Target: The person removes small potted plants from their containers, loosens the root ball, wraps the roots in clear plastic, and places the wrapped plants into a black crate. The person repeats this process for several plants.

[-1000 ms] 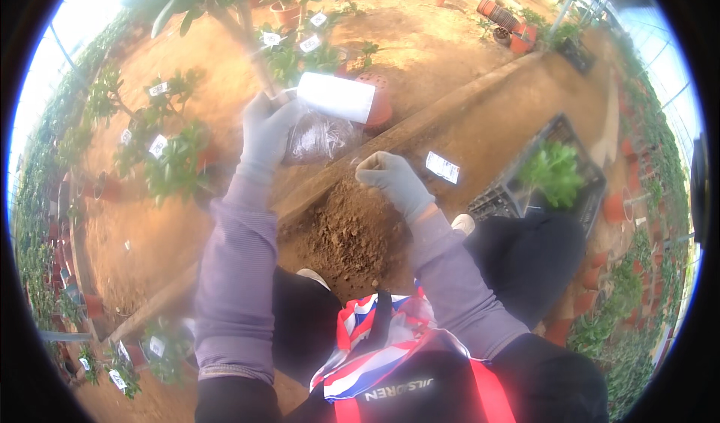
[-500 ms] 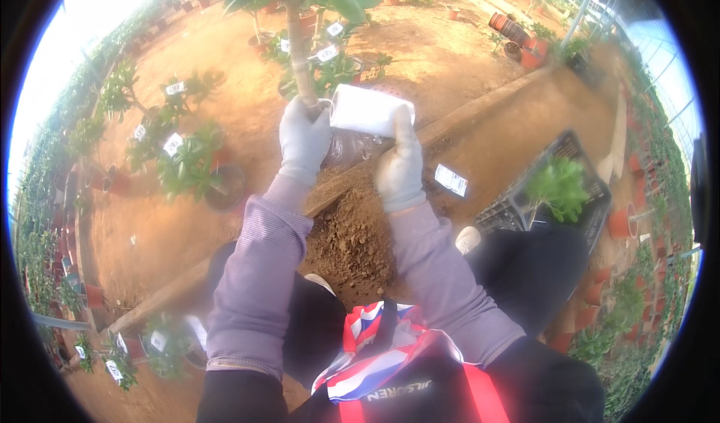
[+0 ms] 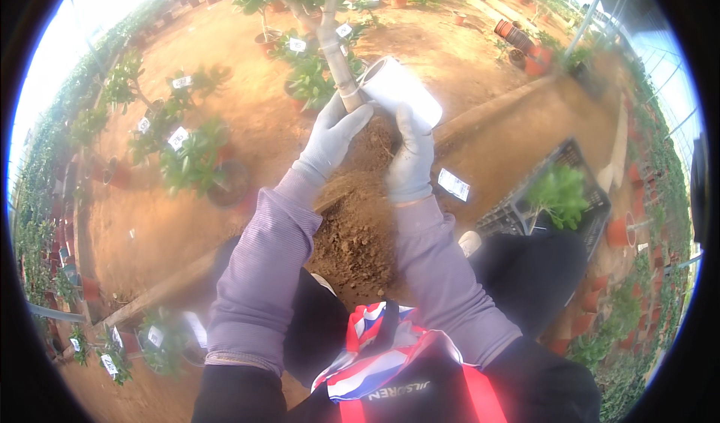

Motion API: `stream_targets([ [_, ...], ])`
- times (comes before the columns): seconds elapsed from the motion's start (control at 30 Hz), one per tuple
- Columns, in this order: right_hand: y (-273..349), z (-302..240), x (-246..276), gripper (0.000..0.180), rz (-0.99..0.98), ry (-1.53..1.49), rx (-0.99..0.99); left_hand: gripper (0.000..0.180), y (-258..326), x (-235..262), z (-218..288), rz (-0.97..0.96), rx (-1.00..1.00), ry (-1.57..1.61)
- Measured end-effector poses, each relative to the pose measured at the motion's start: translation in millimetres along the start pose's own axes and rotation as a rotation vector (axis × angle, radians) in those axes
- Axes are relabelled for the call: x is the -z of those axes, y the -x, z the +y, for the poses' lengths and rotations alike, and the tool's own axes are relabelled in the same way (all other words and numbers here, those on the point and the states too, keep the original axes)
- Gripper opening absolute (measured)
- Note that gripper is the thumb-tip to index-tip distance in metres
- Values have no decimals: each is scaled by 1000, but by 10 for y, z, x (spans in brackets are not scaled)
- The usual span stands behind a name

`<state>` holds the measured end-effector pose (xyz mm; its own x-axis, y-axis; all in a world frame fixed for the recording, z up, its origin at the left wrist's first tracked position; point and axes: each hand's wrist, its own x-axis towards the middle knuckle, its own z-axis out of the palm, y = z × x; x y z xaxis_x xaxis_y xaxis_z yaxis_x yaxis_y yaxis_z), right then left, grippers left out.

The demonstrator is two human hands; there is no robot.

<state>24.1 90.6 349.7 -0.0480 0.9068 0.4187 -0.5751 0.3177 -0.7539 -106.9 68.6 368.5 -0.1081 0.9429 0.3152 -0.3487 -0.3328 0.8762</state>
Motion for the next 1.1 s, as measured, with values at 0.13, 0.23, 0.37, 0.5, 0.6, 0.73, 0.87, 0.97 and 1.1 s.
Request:
stream_targets([
  [0.13, -94, -241, -20, 29, -30, -106, -87, 29, -37, 14, -54, 56, -76, -154],
  [0.23, 199, -557, 60, 26, -192, -275, -323, 20, -127, 66, 20, 208, 70, -68],
  [0.37, 762, -528, -57, 35, -221, 376, -598, 14, -118, 73, 43, 288, -38, -133],
  [0.5, 138, -187, 25, 20, -7, 386, -585, 15, -94, 91, -19, 272, 16, -196],
  [0.6, -225, -127, 124, 23, -127, -291, -404, 18, -128, 61, -8, 348, -30, -444],
  [0.73, -48, -182, -69, 27, -99, 68, -2, 18, -98, -162, 75, 229, -97, -266],
  [0.87, -45, -411, -128, 34, -67, -2, -11, 18, 16, -89, 376, -23, -44, -445],
  [0.97, -71, -378, -120, 38, -71, -146, 15, 19, 23, -63, 303, 75, -120, -239],
  [1.1, -89, -195, -163, 39, -104, -45, 95, 37, 37, -36, 44, 167, -81, 86],
])
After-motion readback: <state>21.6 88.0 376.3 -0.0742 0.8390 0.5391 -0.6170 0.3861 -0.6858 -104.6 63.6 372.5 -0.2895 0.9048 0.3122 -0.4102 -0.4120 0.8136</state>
